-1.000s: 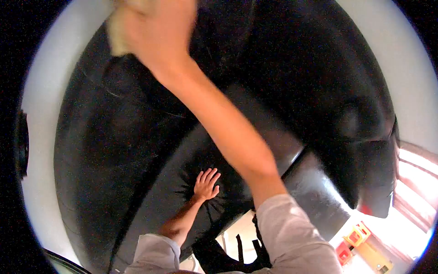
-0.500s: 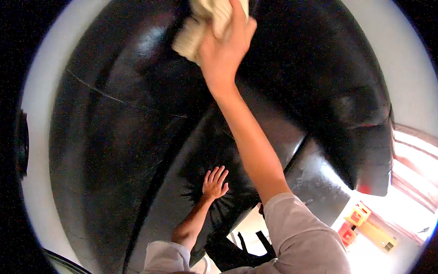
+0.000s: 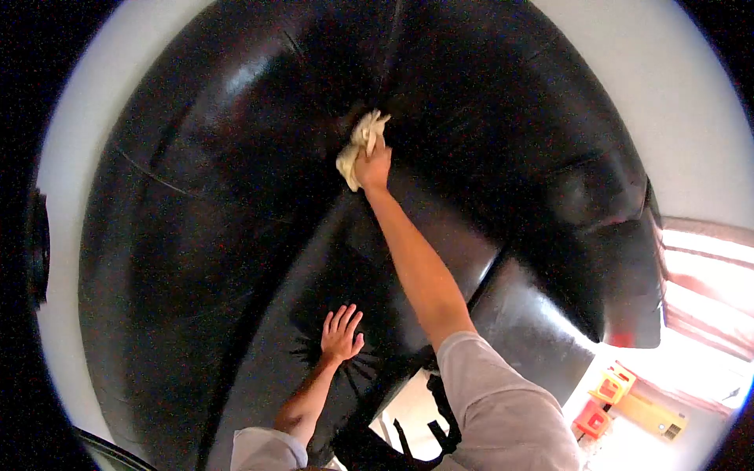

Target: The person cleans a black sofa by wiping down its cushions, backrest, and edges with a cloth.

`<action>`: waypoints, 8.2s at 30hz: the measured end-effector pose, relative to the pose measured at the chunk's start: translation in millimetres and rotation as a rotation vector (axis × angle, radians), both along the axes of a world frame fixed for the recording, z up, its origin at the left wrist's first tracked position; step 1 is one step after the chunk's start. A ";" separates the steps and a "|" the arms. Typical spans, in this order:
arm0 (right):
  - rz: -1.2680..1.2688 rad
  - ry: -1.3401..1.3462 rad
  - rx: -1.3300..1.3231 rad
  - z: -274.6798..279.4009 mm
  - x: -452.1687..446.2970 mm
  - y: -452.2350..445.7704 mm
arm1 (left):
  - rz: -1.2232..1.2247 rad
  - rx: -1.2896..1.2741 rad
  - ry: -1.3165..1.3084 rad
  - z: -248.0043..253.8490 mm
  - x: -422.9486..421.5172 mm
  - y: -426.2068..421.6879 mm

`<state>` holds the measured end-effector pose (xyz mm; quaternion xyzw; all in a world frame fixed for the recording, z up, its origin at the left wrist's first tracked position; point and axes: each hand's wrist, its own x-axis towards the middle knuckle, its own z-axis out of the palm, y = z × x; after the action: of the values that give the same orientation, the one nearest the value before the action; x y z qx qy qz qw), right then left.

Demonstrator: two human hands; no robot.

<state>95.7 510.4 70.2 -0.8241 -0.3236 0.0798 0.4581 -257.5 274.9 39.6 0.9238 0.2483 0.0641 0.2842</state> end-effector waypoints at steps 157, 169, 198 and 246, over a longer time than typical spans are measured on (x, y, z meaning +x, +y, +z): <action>1.032 -1.207 -1.086 79.0 142.1 -174.2 | -0.011 0.001 0.053 -30.2 -13.0 7.6; 0.112 -1.218 -0.476 361.2 195.4 -191.6 | -0.015 0.042 0.003 -12.9 5.8 12.1; 0.387 -0.569 -0.850 74.8 121.9 -270.6 | -0.056 0.035 0.125 31.6 11.7 42.2; 1.069 -0.668 -0.058 361.6 -484.5 100.4 | 0.695 -0.654 -0.396 165.4 -44.1 -36.0</action>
<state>-388.8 610.8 431.9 -0.5412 -0.8139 0.0450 0.2066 -301.6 238.9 205.0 0.6196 0.4892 0.2477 0.5617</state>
